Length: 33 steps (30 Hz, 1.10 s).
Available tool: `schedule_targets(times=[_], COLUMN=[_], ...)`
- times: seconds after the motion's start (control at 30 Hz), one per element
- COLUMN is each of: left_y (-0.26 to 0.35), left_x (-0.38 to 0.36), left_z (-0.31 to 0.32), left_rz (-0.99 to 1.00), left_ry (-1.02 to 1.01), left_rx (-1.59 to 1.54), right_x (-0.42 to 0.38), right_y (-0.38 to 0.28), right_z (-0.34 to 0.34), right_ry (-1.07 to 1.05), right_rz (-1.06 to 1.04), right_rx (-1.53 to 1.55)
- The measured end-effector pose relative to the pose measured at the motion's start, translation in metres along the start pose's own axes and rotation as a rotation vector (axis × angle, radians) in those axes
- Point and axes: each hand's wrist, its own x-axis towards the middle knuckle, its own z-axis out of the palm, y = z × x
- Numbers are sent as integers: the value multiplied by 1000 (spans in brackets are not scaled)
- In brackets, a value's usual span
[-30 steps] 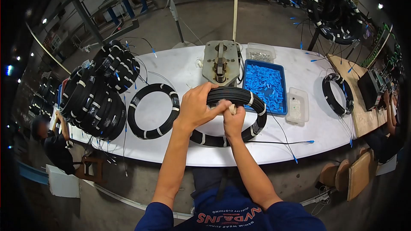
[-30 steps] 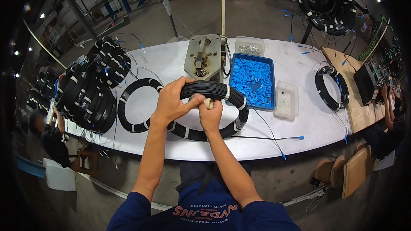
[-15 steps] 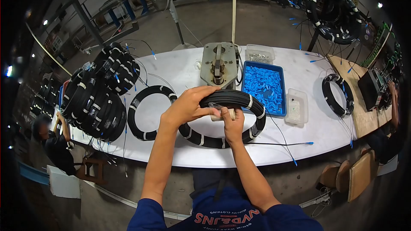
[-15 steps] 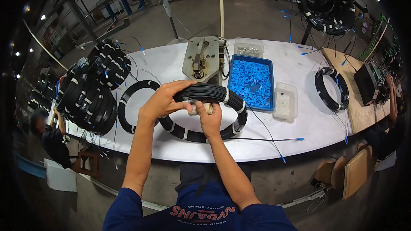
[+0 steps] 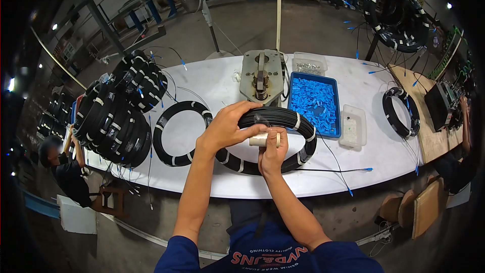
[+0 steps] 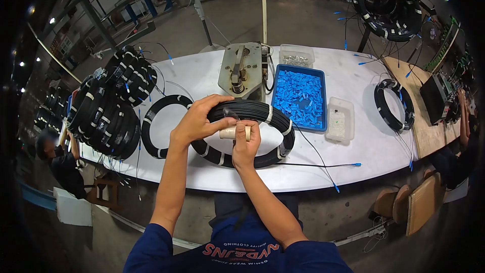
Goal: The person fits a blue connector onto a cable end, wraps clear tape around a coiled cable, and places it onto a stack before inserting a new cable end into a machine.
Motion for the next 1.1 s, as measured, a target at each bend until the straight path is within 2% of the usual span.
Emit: schedule_targets(times=[0.1,0.2,0.27,0.3,0.33,0.43,0.53,0.57,0.6,0.67,0.73,0.8,0.87,0.9,0.93,1.0,1.03,1.1], left_y=[1,3,2,-1,-3,-7,-11,-12,-9,-1,2,0,-5,1,2,2,1,1], left_x=[1,3,6,7,8,8,6,4,3,2,0,-3,-9,-12,-14,-17,-17,-13], left_z=[1,-3,-7,-9,-10,-9,-6,-5,-6,-9,-11,-10,-4,-4,-4,-3,-4,-8], left_rz=[-52,-62,-73,-62,-51,-78,-144,-195,-196,-323,-366,-409,-243,-149,-152,-236,-239,-222], left_ry=[30,29,15,-16,-46,-56,-57,-59,-57,-93,-101,-110,-16,67,63,69,68,-43], left_rx=[-20,-43,-61,-74,-86,-128,-244,-322,-321,-465,-483,-500,-469,-328,-329,-369,-372,-360], right_x=[-2,1,10,14,18,33,49,58,64,72,71,69,77,80,83,84,83,80], right_y=[-6,-3,-7,-10,-18,-40,-51,-51,-48,-43,-39,-34,-40,-43,-45,-40,-38,-35], right_z=[4,-9,-17,-30,-32,-33,-32,-33,-33,-31,-24,-18,-17,-18,-20,-22,-20,-15], right_ry=[37,19,-139,-225,-225,-498,-575,-624,-627,-714,-721,-650,-697,-654,-607,-645,-594,-531], right_rz=[-25,70,104,155,158,264,357,477,478,143,136,48,20,220,419,376,321,213], right_rx=[-11,-91,-103,-233,-234,-538,-644,-688,-687,-822,-794,-521,-553,-461,-367,-394,-398,-305])
